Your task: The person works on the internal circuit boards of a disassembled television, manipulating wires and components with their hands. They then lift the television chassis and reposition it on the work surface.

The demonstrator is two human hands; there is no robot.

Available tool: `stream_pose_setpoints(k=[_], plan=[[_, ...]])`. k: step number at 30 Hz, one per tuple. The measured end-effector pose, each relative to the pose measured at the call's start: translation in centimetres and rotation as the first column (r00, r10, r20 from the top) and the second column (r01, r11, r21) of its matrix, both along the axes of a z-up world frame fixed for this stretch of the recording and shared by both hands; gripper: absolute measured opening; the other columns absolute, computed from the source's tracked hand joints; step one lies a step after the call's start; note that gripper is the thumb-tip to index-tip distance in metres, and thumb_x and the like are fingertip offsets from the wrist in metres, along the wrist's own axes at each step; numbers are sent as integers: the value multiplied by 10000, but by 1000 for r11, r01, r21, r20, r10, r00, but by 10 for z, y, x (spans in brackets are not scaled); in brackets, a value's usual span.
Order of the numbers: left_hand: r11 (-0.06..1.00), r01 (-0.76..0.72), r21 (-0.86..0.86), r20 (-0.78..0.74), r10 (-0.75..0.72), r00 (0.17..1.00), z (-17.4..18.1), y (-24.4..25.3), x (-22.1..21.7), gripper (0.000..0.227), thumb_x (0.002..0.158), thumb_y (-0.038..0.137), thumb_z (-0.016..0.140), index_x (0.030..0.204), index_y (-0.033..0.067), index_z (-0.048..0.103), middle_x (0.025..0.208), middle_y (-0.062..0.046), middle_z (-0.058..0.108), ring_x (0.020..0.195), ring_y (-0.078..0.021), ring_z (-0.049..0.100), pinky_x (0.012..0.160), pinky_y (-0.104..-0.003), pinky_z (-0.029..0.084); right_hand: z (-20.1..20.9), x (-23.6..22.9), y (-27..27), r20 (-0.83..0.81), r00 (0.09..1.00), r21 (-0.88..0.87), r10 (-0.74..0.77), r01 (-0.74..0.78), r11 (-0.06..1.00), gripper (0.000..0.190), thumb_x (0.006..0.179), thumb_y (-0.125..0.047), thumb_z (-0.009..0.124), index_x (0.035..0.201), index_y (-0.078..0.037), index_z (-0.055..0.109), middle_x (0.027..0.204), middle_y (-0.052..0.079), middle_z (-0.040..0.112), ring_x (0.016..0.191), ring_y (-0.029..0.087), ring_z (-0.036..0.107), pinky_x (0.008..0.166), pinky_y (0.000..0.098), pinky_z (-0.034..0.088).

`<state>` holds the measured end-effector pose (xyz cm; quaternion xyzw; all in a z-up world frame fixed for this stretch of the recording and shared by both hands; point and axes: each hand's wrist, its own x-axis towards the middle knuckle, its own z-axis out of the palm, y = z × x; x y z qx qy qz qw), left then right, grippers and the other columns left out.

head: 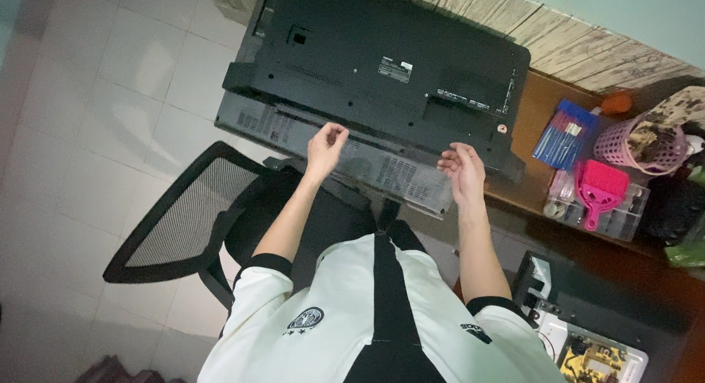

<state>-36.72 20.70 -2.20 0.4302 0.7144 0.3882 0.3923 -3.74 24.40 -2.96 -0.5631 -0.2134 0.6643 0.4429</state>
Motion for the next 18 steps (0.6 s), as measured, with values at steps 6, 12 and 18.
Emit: stream_pose_setpoints(k=[6,12,18], plan=[[1000,12,-24,27,-11,1000,-5,36,4,169,950,304,696,1045,165,695,874,-62,694,864,-235,672,814,-403,524,-20,1,33,93,996,-7,-14,15,1000,150,1012,-271,585,1087,-145,610,865,71,702,741,177,733,674,311,623],[999,-30,-14,-73,29,997,-32,81,-4,179,937,318,722,1056,188,697,917,-73,708,896,-268,692,816,-413,530,-48,19,66,397,916,83,-64,34,996,164,981,-238,639,1076,-105,631,852,83,685,720,126,691,631,246,604],[927,-353,124,-172,371,913,-93,111,-32,262,886,242,761,1113,160,660,1012,-121,680,987,-339,642,897,-462,482,-118,70,87,685,714,155,-144,50,987,112,953,-210,698,1048,-155,679,856,46,688,741,109,668,592,250,535]])
